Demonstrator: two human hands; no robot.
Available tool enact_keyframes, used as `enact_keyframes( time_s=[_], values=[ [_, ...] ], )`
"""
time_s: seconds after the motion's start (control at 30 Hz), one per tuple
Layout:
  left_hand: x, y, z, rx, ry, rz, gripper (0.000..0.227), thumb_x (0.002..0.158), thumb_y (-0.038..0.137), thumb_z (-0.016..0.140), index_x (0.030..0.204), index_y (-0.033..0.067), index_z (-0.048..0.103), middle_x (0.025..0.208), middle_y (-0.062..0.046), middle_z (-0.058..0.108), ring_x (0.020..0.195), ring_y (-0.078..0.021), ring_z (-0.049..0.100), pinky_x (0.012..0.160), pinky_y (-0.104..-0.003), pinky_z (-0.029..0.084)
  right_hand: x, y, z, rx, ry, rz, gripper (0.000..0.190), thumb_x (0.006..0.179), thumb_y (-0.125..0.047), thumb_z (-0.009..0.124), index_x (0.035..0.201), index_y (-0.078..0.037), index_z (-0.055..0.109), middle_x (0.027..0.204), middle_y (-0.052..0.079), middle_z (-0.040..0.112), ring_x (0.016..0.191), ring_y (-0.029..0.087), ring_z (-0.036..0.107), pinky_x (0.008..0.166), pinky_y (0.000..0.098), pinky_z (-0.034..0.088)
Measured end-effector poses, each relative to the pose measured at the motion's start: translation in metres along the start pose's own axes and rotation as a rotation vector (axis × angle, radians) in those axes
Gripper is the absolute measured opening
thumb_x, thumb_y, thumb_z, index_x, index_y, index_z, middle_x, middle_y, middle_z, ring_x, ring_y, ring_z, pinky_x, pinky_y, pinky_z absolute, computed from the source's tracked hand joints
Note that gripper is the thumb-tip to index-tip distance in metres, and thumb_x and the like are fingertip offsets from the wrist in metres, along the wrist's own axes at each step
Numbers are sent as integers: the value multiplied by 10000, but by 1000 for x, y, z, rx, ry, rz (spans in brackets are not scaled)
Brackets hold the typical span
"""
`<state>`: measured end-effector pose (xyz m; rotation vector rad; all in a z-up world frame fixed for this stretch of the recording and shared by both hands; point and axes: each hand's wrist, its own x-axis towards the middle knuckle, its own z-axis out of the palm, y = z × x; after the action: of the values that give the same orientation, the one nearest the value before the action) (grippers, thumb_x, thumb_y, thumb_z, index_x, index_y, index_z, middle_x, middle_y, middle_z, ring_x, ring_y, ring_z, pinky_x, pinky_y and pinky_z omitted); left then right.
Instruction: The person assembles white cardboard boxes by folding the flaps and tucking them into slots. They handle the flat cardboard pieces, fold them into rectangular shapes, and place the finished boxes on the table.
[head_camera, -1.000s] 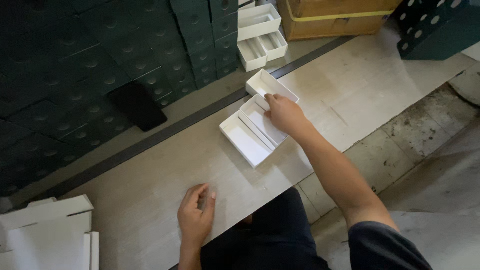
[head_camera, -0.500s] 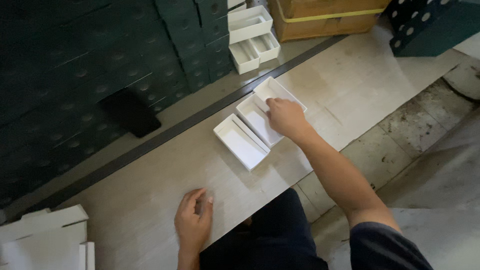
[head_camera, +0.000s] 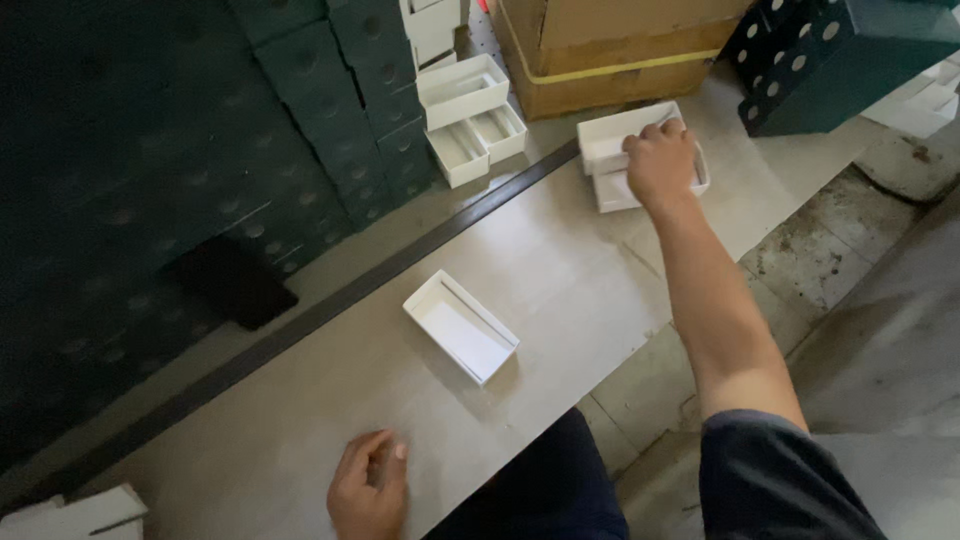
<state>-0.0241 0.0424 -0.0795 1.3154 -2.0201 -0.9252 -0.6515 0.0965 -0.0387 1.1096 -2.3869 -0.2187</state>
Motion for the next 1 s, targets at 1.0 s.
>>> enact_keyframes(
  time_s=[1.0],
  values=[
    [5, 14, 8, 97, 50, -104, 379, 888, 441, 679, 988, 99, 810, 948, -34, 795, 805, -170, 715, 672, -321, 567, -168, -186, -182, 719, -30, -985, 441, 775, -370, 727, 1175, -201, 650, 1208, 43, 648, 1195, 296, 553, 967, 490, 378]
  ],
)
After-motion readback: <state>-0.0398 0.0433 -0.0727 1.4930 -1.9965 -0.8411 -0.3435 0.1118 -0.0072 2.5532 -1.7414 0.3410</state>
